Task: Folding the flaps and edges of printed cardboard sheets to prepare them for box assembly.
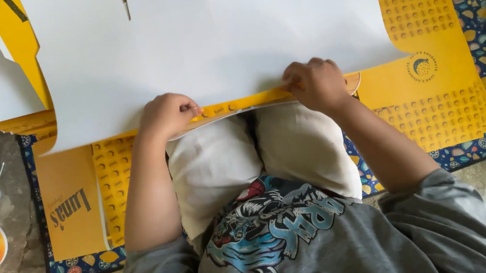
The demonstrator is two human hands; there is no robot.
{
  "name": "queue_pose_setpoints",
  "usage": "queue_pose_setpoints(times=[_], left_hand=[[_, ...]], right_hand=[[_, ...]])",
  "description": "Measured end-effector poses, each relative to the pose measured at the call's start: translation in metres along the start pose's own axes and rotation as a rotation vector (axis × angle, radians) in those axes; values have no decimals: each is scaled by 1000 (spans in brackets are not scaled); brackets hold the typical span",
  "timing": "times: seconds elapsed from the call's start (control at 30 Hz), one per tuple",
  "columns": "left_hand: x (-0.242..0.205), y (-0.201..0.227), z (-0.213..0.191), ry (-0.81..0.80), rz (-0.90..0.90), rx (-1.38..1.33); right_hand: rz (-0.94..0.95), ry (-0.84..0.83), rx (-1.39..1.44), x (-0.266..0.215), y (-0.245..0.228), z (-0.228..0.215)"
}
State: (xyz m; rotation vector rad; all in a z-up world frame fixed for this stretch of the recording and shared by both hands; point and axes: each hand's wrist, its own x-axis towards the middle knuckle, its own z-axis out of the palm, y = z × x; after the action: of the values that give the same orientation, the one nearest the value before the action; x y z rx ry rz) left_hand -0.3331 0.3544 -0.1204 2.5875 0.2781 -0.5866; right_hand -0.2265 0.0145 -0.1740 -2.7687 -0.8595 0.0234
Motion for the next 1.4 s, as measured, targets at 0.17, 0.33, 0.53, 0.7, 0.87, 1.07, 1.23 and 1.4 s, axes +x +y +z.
queue_pose_setpoints(times=[0.17, 0.33, 0.53, 0.7, 0.87, 1.07, 1.23, 1.4], left_hand=[[28, -2, 33, -15, 16, 123], [13, 56, 73, 256, 349, 238], [40, 30, 98, 553, 413, 259], [49, -15, 73, 506, 445, 276], [32, -18, 51, 473, 472, 299], [19, -7, 68, 515, 469, 338], [13, 21, 76, 556, 494, 261], [29, 30, 68, 374, 343, 168]], right_hand=[[16, -95, -71, 16, -12, -14], [-10, -101, -53, 17, -39, -1], [-52, -18, 57, 12, -45, 2], [64, 335, -233, -8, 53, 26], [-125, 321, 114, -28, 55, -8], [-216, 317, 163, -40, 63, -2], [-202, 307, 182, -40, 58, -7], [-7, 184, 196, -32, 62, -20]])
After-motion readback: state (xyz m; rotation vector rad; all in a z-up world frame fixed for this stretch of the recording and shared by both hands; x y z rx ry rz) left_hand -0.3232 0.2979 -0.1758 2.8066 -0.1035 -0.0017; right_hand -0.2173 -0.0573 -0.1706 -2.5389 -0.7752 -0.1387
